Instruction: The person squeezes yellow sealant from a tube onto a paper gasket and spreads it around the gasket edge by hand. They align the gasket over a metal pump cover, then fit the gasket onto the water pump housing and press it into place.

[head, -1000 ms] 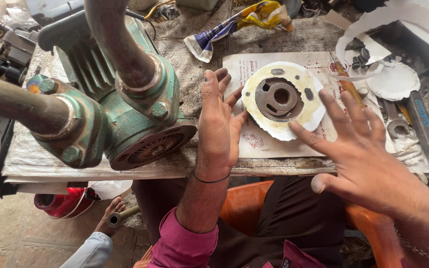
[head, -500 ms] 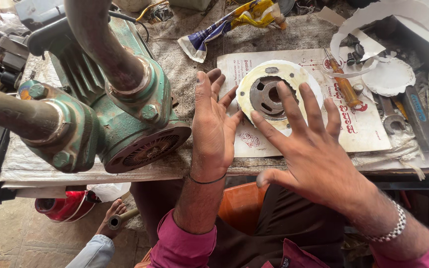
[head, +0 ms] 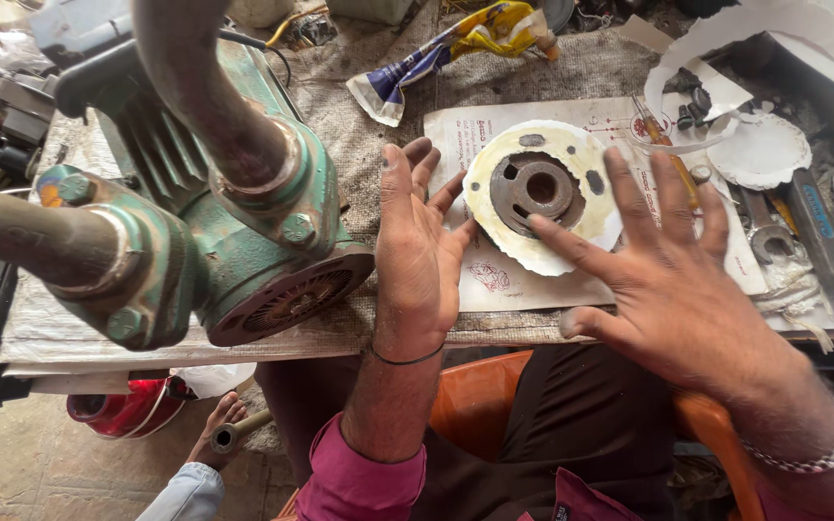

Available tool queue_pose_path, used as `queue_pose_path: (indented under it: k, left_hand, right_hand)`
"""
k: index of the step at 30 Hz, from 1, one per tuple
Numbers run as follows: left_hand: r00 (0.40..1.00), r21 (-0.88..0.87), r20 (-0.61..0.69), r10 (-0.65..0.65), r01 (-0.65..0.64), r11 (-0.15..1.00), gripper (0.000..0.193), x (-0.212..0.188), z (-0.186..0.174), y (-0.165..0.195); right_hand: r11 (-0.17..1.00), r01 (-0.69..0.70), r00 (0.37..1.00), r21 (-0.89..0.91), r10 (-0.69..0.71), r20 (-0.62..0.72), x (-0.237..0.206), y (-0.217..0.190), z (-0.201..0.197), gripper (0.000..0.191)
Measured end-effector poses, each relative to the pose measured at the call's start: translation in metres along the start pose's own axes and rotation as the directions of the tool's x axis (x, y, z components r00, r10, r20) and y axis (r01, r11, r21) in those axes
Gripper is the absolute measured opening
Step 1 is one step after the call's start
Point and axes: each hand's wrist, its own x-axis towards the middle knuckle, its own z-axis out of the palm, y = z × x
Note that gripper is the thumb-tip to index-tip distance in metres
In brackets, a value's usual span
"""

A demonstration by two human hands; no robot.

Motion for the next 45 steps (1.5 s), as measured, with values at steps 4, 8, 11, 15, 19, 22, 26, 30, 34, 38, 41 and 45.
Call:
queue_pose_path:
  k: [4, 8, 11, 15, 19, 22, 26, 30, 34, 38, 41, 45]
  left_hand:
    - [1.0, 0.021, -0.006, 0.004, -0.004, 1.0, 0.083, -0.001, 0.001, -0.002]
    - [1.0, 0.047, -0.003, 0.01, -0.01, 0.999, 0.082, -0.002, -0.001, -0.004]
    - [1.0, 0.042, 0.005, 0.005, -0.006, 0.999, 0.082, 0.001, -0.002, -0.004]
    - [1.0, 0.025, 0.008, 0.006, -0.007, 1.0, 0.081, 0.002, -0.002, -0.004]
    - [1.0, 0.026, 0.018, 0.007, -0.007, 1.0, 0.08, 0.002, -0.002, -0.005]
    - [1.0, 0.027, 0.014, 0.007, -0.007, 1.0, 0.08, 0.001, -0.002, -0.005]
    - [1.0, 0.01, 0.011, 0.008, -0.008, 1.0, 0.079, 0.001, -0.001, -0.005]
    - [1.0, 0.012, 0.0, -0.001, 0.001, 1.0, 0.078, 0.0, -0.001, -0.003]
    - [1.0, -0.007, 0.013, 0.011, -0.011, 1.0, 0.078, 0.001, -0.002, -0.005]
    - [1.0, 0.016, 0.001, 0.0, 0.0, 1.0, 0.079, 0.001, -0.003, -0.006]
    - [1.0, 0.013, 0.004, 0.009, -0.009, 1.0, 0.079, 0.0, -0.001, -0.007]
    - [1.0, 0.02, 0.005, -0.001, 0.001, 1.0, 0.079, 0.001, -0.003, -0.008]
  right_hand:
    - [1.0, -0.023, 1.0, 0.007, 0.023, -0.004, -0.008, 0.017, 0.001, 0.095]
    - [0.992, -0.12, 0.992, -0.032, 0.121, 0.027, -0.008, 0.03, 0.003, 0.099]
    - [0.979, -0.197, 0.975, -0.055, 0.201, 0.091, 0.007, 0.04, 0.0, 0.102]
    - [0.982, -0.177, 0.976, -0.065, 0.184, 0.113, 0.035, 0.044, -0.005, 0.103]
    - [0.997, -0.053, 0.995, -0.047, 0.057, 0.076, 0.061, 0.042, -0.009, 0.099]
    - [0.997, 0.014, 0.997, -0.078, -0.009, 0.072, 0.075, 0.033, -0.011, 0.097]
    - [0.987, 0.134, 0.99, -0.09, -0.13, 0.045, 0.079, 0.01, -0.01, 0.093]
    - [0.966, 0.225, 0.972, -0.124, -0.232, -0.039, 0.073, -0.008, -0.011, 0.087]
    - [0.982, 0.08, 0.997, -0.168, -0.08, 0.01, 0.079, -0.001, -0.012, 0.092]
    - [0.987, 0.012, 1.0, -0.161, -0.011, 0.009, 0.076, 0.021, -0.009, 0.098]
    - [0.988, 0.01, 1.0, -0.156, -0.013, -0.017, 0.054, 0.029, -0.011, 0.103]
    - [0.986, -0.06, 0.996, -0.156, 0.069, 0.055, 0.019, 0.014, -0.017, 0.107]
